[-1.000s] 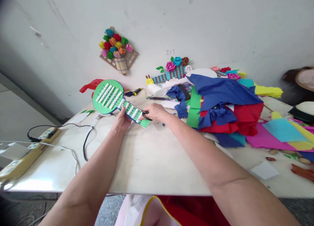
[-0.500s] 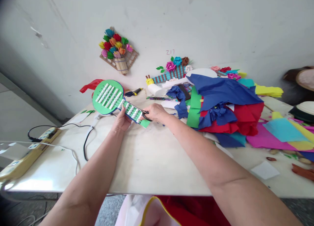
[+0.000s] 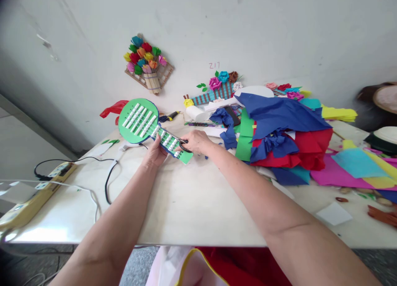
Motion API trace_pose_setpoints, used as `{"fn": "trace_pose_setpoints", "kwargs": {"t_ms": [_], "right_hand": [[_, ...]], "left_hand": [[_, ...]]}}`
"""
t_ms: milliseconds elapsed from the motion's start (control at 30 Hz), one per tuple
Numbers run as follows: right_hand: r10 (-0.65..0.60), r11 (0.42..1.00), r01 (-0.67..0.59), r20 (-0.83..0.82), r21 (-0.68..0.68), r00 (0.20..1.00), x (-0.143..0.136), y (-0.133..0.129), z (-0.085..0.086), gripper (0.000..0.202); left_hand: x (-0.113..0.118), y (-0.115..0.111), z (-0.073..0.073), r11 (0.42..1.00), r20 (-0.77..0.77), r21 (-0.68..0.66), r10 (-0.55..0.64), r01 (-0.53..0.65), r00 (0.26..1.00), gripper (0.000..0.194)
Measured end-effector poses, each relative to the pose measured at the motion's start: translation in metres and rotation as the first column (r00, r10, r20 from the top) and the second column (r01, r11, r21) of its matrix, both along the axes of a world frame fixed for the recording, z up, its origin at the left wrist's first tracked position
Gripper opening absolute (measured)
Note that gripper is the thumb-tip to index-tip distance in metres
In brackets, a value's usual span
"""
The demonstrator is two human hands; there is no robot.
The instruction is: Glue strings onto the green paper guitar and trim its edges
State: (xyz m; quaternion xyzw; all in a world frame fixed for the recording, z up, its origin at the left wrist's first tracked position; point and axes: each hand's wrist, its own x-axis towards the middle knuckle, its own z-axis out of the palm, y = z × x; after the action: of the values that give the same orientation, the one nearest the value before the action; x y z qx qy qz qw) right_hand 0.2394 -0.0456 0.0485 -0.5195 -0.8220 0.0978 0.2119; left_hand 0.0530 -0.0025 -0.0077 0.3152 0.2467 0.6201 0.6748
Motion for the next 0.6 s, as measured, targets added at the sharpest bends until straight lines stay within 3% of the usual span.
{"fn": "trace_pose_setpoints", "kwargs": {"t_ms": [600], "right_hand": [[-0.023, 0.998, 0.026, -0.05, 0.057, 0.998, -0.004, 0.005, -0.009, 0.039]], "left_hand": [[0.0, 0.001, 0.0, 1.0, -0.015, -0.013, 0.017, -0.017, 1.0, 0.016]]}}
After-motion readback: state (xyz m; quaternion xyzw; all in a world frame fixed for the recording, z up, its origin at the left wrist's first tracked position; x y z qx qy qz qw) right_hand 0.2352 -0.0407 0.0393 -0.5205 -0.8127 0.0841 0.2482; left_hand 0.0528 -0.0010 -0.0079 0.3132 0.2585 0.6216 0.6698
